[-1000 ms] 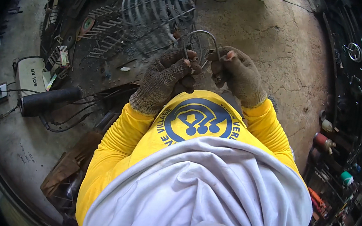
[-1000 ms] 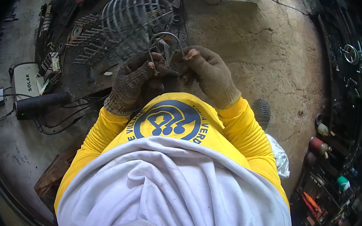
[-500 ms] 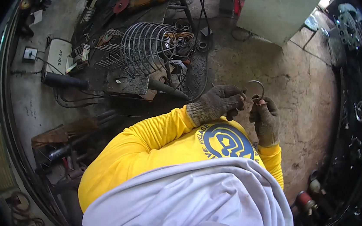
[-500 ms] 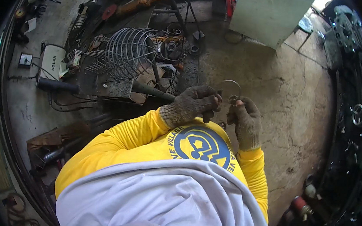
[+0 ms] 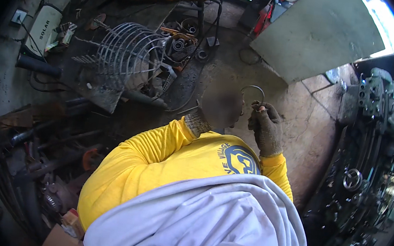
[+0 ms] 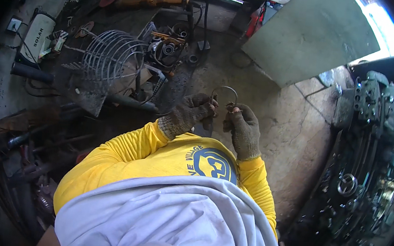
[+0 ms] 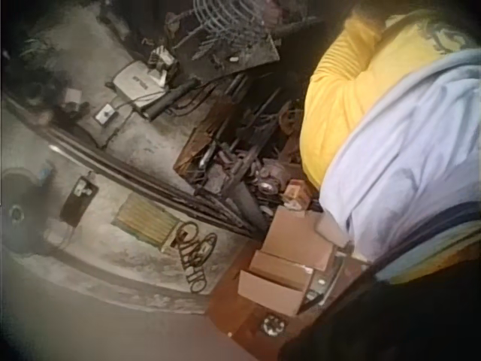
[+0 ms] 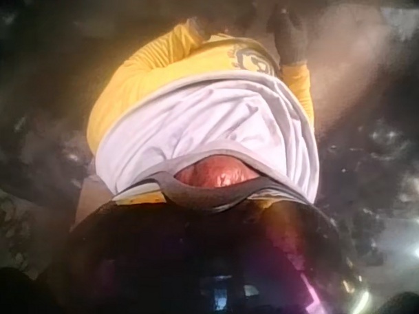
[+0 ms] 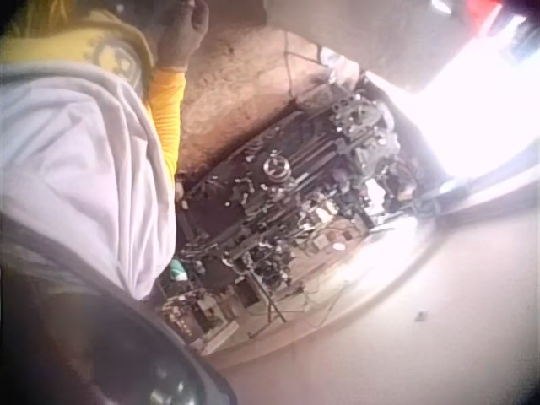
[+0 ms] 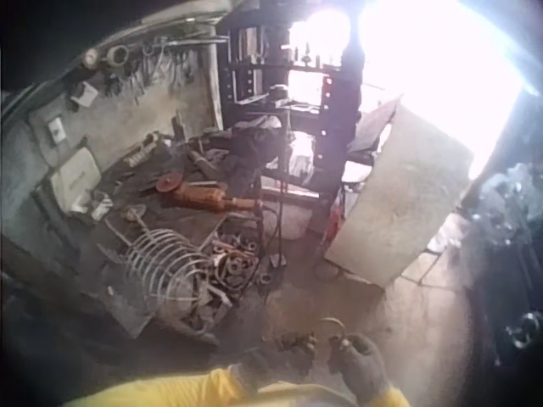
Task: The person welds a metal wire cage structure and a pipe assembly using a handheld welder while wearing gloves.
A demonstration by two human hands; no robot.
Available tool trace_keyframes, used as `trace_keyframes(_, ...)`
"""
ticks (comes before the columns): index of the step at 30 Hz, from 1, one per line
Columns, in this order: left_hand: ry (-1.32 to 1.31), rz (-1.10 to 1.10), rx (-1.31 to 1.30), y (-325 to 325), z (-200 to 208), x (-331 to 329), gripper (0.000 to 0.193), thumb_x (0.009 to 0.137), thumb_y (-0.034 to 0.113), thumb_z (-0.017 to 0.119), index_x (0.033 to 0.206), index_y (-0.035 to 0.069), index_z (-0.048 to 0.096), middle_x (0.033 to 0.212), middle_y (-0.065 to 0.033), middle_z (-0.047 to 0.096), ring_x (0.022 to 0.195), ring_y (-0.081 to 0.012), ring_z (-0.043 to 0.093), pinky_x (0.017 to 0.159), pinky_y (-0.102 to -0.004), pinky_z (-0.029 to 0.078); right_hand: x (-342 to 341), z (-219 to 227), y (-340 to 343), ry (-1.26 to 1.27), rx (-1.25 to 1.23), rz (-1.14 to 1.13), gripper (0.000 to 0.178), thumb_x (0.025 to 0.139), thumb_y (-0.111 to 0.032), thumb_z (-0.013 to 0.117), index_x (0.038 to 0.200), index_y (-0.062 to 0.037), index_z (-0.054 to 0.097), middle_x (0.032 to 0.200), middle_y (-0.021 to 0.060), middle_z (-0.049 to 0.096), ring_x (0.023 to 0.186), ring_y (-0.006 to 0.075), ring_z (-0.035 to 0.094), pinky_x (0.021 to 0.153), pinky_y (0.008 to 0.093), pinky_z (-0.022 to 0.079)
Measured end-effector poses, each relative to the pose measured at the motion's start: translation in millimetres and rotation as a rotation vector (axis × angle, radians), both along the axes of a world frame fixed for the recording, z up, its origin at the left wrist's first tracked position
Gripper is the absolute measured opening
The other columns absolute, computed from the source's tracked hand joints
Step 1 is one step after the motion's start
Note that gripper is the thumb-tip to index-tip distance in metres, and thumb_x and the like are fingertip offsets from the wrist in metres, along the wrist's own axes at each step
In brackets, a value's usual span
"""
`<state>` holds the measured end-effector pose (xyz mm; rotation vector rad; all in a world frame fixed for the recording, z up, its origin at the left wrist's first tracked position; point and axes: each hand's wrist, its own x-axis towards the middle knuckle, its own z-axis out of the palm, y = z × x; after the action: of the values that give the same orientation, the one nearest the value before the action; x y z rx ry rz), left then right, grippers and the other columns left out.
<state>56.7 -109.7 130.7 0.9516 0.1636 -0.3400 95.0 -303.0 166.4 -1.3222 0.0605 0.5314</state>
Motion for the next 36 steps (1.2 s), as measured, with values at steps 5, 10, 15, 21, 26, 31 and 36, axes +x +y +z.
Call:
trace_keyframes(5,0.003,0.116,0.059,-6.5,8.9,74.1,0.015,0.096,0.017,0.061,0.106,0.006,0.063,0.086,-0.0039,0.066,0.069,-0.0121,0.062,0.059,-0.0278,0.053,87.1,5.5,-1.1,0.004,0.001,0.054,0.025,0.098,-0.022,0.057,0.109,0.0002,0.062,0.081,0.0048,0.062,0.067,0.0118,0.059,0.062,0.0256,0.048)
trace_keyframes(10,-0.019,0.278,0.130,0.6,22.0,120.2,0.013,0.096,0.016,0.061,0.104,0.007,0.063,0.084,-0.0024,0.065,0.070,-0.0102,0.061,0.059,-0.0265,0.051,157.1,18.8,18.8,-0.004,-0.021,0.223,0.024,0.098,-0.020,0.056,0.111,-0.0010,0.063,0.085,0.0052,0.064,0.074,0.0112,0.061,0.065,0.0252,0.049)
trace_keyframes(15,0.123,0.542,0.186,20.4,16.9,121.0,0.011,0.097,0.015,0.060,0.105,0.008,0.064,0.088,-0.0014,0.066,0.075,-0.0088,0.061,0.065,-0.0249,0.051,217.0,16.6,62.2,-0.101,-0.242,0.597,0.026,0.096,-0.020,0.057,0.111,-0.0005,0.064,0.088,0.0039,0.065,0.077,0.0103,0.060,0.071,0.0250,0.049)
trace_keyframes(21,0.043,0.955,0.342,-0.5,-25.7,125.5,0.013,0.096,0.017,0.059,0.105,0.009,0.066,0.078,-0.0009,0.065,0.065,-0.0090,0.060,0.054,-0.0249,0.049,264.4,-10.9,94.8,-0.152,-0.238,0.962,0.025,0.095,-0.021,0.060,0.108,0.0002,0.065,0.084,0.0029,0.065,0.074,0.0090,0.058,0.069,0.0247,0.048)
trace_keyframes(26,0.285,1.323,0.125,-24.2,-12.1,103.2,0.017,0.097,0.019,0.058,0.106,0.007,0.066,0.088,-0.0034,0.069,0.072,-0.0110,0.065,0.061,-0.0270,0.054,267.5,-23.6,140.4,-0.196,-0.103,1.351,0.029,0.095,-0.025,0.061,0.107,0.0011,0.065,0.078,0.0036,0.064,0.069,0.0099,0.056,0.066,0.0252,0.047)
trace_keyframes(31,0.298,1.591,0.375,-22.5,-36.0,75.3,0.019,0.096,0.021,0.060,0.107,0.005,0.063,0.094,-0.0073,0.068,0.079,-0.0164,0.067,0.068,-0.0325,0.058,239.6,-48.5,199.5,-0.398,-0.067,1.602,0.029,0.095,-0.026,0.062,0.104,0.0010,0.066,0.078,0.0067,0.065,0.073,0.0124,0.060,0.069,0.0276,0.048)
trace_keyframes(36,0.474,1.795,0.569,4.6,-54.3,55.7,0.025,0.095,0.028,0.061,0.103,0.005,0.066,0.092,-0.0063,0.069,0.079,-0.0161,0.066,0.073,-0.0305,0.055,195.2,-71.1,240.1,-0.451,-0.075,1.574,0.031,0.095,-0.028,0.062,0.106,0.0000,0.066,0.087,0.0119,0.069,0.080,0.0136,0.063,0.072,0.0289,0.049)
